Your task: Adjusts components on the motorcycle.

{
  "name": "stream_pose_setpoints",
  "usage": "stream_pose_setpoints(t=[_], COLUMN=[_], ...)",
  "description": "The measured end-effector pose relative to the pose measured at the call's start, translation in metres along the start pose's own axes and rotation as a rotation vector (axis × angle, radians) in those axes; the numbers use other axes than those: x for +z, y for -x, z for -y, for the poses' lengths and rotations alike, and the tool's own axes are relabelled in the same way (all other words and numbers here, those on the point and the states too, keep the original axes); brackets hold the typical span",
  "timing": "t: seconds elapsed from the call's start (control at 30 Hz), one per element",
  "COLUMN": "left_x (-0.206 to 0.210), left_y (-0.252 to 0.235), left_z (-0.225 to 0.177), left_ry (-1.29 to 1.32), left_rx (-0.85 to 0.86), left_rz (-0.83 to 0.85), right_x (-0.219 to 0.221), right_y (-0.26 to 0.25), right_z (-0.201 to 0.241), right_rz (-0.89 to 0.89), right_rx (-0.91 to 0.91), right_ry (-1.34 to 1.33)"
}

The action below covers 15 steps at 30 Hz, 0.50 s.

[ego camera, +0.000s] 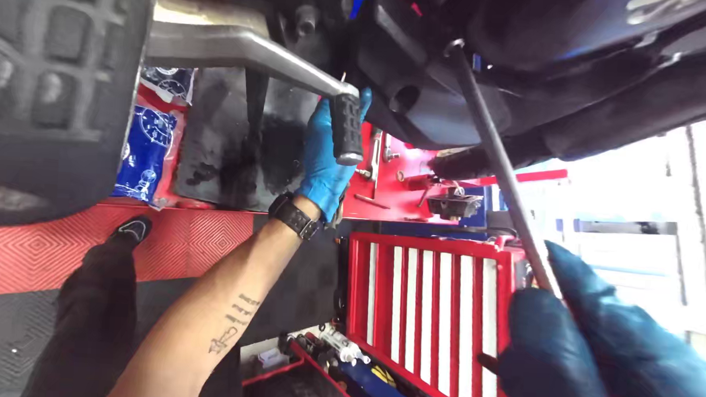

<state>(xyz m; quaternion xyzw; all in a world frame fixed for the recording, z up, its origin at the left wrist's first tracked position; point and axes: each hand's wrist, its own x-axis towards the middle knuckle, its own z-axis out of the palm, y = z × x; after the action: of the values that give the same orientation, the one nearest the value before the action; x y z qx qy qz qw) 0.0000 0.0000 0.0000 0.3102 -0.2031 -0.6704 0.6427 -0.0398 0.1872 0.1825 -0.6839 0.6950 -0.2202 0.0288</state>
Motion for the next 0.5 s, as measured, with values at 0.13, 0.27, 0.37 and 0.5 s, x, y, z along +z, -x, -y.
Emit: stream_pose_setpoints(t=[0.13, 0.27, 0.37, 0.5], left_x=[0.006, 0.008, 0.01, -0.004], left_y=[-0.019, -0.023, -0.022, 0.011], left_z=[0.017, 0.013, 0.014, 0.018], left_ry=[0.052, 0.003, -0.023, -0.105], left_rx=[0.152, 0.162, 0.132, -0.076], left_rz=[-0.091, -0.118, -0.132, -0.01], right_x=[0.02, 0.026, 0.013, 0.04], right_y=[0.012, 0.018, 0.006, -0.035], right_z=[-0.021, -0.038, -0.053, -0.001], right_rz=[-0.203, -0.391, -0.205, -0.155], right_rx=[-0.184, -0.128, -0.4, -0.154], right_ry=[0.323, 0.033, 0.099, 0.464])
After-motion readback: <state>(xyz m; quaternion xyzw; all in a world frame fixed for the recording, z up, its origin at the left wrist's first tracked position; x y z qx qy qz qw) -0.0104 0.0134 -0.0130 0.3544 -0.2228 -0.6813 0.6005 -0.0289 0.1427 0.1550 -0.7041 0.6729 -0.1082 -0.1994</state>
